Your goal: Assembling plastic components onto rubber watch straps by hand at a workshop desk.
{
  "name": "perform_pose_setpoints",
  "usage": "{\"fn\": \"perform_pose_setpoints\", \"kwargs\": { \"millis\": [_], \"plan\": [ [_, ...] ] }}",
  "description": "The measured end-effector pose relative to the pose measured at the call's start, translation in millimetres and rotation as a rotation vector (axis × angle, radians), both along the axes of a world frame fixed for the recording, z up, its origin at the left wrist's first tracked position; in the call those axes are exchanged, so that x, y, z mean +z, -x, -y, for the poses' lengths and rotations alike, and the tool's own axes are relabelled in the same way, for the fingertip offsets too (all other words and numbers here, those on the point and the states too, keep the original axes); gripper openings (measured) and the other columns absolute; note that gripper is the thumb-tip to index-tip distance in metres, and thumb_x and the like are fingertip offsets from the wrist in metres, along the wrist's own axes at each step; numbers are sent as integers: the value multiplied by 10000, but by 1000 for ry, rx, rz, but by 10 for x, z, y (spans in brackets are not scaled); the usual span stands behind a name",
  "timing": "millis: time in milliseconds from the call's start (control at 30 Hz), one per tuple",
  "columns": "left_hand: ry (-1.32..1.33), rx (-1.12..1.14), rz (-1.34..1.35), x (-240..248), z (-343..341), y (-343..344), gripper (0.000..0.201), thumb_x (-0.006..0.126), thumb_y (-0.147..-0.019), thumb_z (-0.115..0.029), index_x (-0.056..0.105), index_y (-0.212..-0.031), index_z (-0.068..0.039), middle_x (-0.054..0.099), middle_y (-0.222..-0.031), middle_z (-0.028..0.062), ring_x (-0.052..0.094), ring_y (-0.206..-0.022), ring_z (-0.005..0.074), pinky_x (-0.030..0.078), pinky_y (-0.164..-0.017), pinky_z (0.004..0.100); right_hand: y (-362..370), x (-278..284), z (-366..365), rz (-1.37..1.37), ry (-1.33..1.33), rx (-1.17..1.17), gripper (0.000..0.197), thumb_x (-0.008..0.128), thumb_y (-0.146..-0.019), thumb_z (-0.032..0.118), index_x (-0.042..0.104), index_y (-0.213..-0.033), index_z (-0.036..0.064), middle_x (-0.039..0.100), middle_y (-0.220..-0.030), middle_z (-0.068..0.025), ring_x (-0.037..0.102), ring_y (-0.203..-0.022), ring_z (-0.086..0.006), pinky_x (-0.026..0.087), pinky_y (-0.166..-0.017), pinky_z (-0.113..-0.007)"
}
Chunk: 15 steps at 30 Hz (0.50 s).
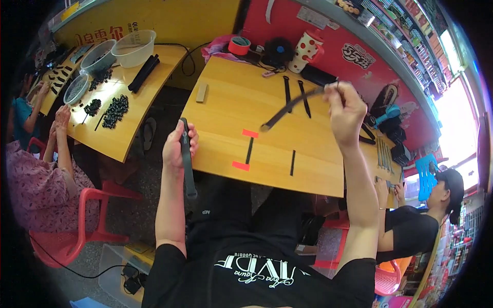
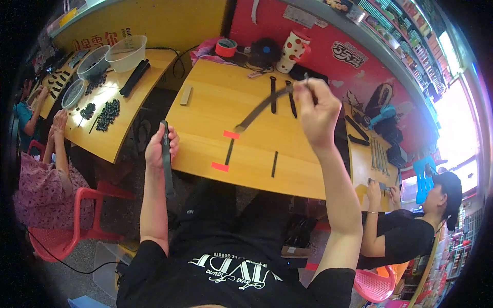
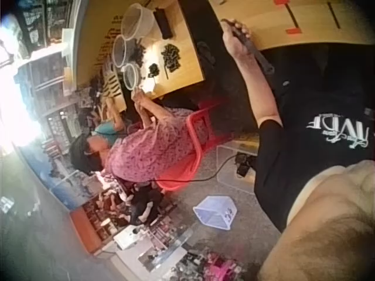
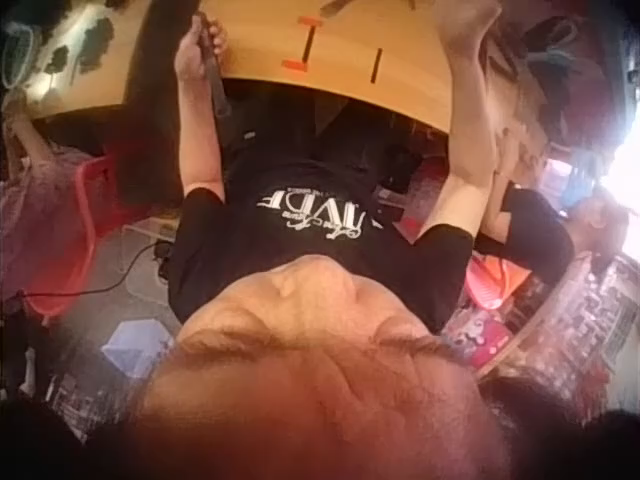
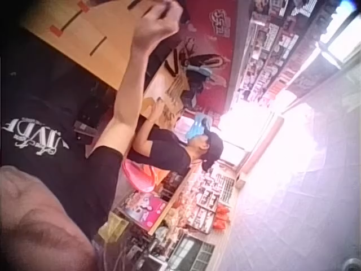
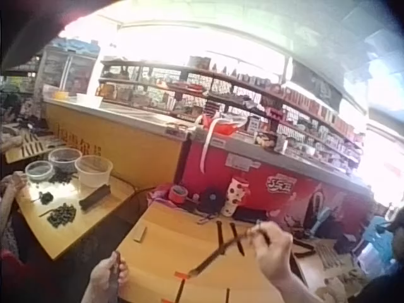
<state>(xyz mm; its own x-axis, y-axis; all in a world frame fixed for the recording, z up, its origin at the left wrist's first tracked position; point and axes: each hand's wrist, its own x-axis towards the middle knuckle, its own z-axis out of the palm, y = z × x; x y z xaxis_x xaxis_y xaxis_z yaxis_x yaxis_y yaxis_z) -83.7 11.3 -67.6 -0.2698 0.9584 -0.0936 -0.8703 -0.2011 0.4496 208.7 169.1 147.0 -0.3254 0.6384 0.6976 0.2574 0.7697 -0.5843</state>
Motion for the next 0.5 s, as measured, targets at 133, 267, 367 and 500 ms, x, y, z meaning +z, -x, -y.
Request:
{"fn": "perform_pose_setpoints", "kwargs": {
  "millis": [133,267,367,500],
  "plan": [
    [-20,103,-77,35,40,-102,350,445,-1024,-325,554,-978,4,530,-761,55,533,-569,127,448,-417,234,570,-229,-611,-157,-304,-35,45,649,-893,31,624,-889,-6,589,-708,-8,470,-628,-46,406,-560,-226],
    [-38,131,-45,61,72,-85,352,450,-1024,-302,570,-962,23,542,-755,65,549,-569,135,455,-423,231,891,-1021,-806,45,-237,-13,54,668,-851,22,616,-854,8,554,-701,-69,484,-566,-119,392,-525,-267],
    [-40,132,-29,81,58,-89,350,455,-1024,-290,581,-948,27,547,-744,67,554,-561,137,461,-429,226,948,-1428,-799,179,-155,8,71,667,-861,28,606,-832,6,506,-656,-39,461,-595,-98,385,-539,-259],
    [-28,117,-39,113,42,-76,341,461,-1022,-276,595,-939,26,550,-727,67,559,-554,132,462,-436,221,1120,-1453,-1131,84,-154,-13,95,675,-867,44,606,-819,0,536,-677,-22,454,-590,-85,381,-544,-244]
  ]
}}
